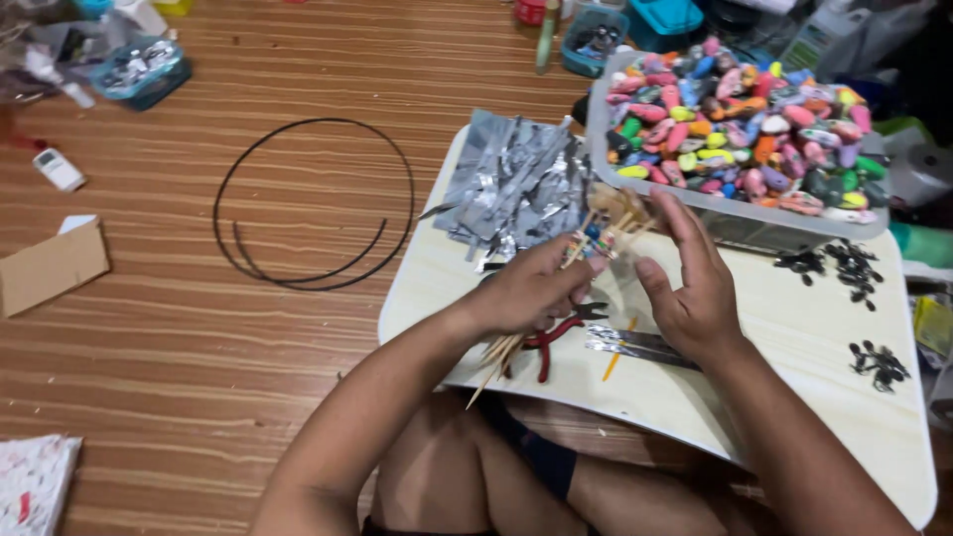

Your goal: Assembling fishing lures by threading components onto wires and using pliers to bend the wire ends.

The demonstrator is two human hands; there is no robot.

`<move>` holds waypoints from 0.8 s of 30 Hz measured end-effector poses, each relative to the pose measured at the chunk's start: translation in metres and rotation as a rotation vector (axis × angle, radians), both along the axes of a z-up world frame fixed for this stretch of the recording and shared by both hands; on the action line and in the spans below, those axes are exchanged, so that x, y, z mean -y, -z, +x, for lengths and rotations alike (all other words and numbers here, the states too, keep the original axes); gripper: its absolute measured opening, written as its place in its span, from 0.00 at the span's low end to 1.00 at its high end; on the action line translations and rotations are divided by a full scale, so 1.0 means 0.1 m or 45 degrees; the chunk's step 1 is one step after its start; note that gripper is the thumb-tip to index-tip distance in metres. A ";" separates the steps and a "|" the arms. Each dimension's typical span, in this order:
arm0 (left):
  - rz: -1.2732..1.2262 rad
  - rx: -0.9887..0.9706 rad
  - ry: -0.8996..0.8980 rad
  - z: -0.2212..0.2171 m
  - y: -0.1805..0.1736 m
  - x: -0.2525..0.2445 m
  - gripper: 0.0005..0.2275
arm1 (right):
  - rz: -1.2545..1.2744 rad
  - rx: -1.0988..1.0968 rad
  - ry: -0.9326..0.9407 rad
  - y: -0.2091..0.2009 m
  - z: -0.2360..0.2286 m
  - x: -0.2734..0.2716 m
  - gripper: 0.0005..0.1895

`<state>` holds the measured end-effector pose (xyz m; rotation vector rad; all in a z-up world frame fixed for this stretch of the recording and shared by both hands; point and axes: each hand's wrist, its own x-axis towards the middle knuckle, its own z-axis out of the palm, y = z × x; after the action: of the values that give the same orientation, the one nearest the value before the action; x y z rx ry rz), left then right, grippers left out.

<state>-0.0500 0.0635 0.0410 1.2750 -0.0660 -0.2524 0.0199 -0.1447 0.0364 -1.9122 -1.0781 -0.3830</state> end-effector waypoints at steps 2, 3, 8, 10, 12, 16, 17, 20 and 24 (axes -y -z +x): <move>-0.032 0.001 -0.074 -0.08 0.04 -0.15 0.08 | -0.005 -0.017 -0.055 -0.07 -0.04 -0.16 0.31; -0.060 0.002 -0.129 -0.11 0.06 -0.22 0.08 | -0.006 -0.033 -0.091 -0.10 -0.07 -0.24 0.31; -0.050 0.039 -0.369 -0.31 0.14 -0.61 0.08 | -0.081 -0.098 -0.143 -0.13 -0.13 -0.66 0.32; -0.024 0.053 -0.465 -0.39 0.15 -0.79 0.08 | -0.101 -0.147 -0.159 -0.12 -0.16 -0.83 0.31; 0.008 0.034 -0.605 -0.47 0.17 -0.96 0.07 | -0.131 -0.232 -0.172 -0.08 -0.15 -0.98 0.30; 0.056 0.045 -0.743 -0.52 0.30 -1.24 0.06 | -0.196 -0.245 -0.209 -0.03 -0.15 -1.27 0.30; 0.086 0.049 -0.776 -0.53 0.32 -1.30 0.06 | -0.232 -0.241 -0.207 -0.05 -0.16 -1.33 0.30; 0.354 0.033 -0.853 -0.39 0.63 -1.59 0.08 | -0.263 -0.249 -0.214 -0.01 -0.17 -1.46 0.30; 0.856 -0.082 -0.828 -0.38 0.68 -1.75 0.16 | -0.273 -0.283 -0.201 0.04 -0.15 -1.51 0.30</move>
<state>-0.0877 0.2388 -0.0270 1.8732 0.5222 0.2744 0.0054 0.0065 0.0325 -1.9838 -1.1466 0.0360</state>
